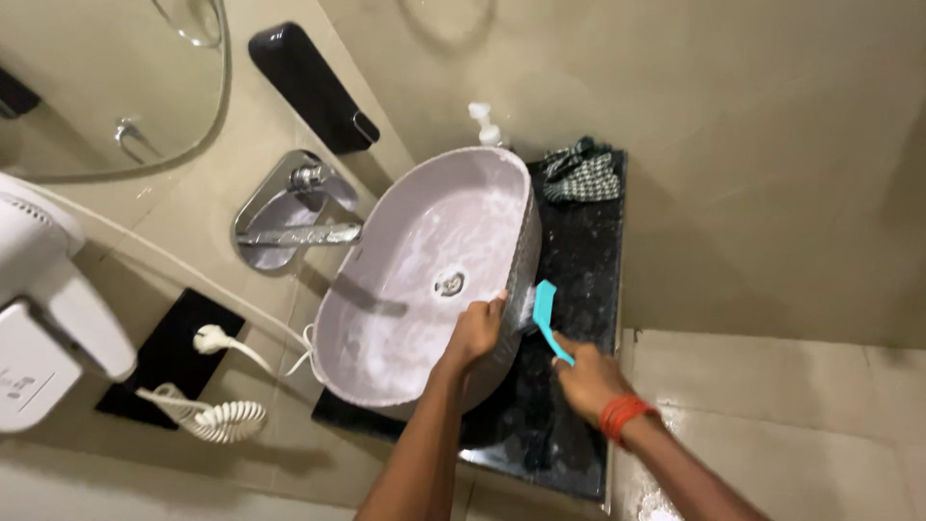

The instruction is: The person scrubs the interior and exterior surfaces of a bathroom sink using a blue scrub brush and soapy water. They systematically clean the basin, faucet, and surrounding countertop area.

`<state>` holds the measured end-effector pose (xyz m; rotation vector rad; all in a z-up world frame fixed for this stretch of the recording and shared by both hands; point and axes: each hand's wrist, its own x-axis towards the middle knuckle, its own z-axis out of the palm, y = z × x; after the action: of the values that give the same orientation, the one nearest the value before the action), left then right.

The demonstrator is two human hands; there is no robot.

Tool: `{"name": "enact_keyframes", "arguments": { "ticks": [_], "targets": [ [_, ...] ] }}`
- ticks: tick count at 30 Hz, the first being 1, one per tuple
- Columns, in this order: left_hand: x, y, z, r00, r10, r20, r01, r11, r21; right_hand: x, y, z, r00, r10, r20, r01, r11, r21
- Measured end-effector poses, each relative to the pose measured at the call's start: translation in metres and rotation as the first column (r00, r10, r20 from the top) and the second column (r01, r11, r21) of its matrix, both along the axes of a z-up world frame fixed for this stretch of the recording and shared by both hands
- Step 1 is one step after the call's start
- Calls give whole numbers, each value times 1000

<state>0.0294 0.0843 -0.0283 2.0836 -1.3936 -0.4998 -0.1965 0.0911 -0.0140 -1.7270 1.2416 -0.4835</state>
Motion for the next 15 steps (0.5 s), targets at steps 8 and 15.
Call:
{"name": "enact_keyframes", "arguments": {
  "ticks": [8,15],
  "targets": [
    [-1,6,8,998,58,18,-60,982,179,-10,30,39,996,-3,-92,30,953,301],
    [-5,23,25,997,7,70,-26,964,263,-5,22,18,993,23,-114,10,960,278]
  ]
}}
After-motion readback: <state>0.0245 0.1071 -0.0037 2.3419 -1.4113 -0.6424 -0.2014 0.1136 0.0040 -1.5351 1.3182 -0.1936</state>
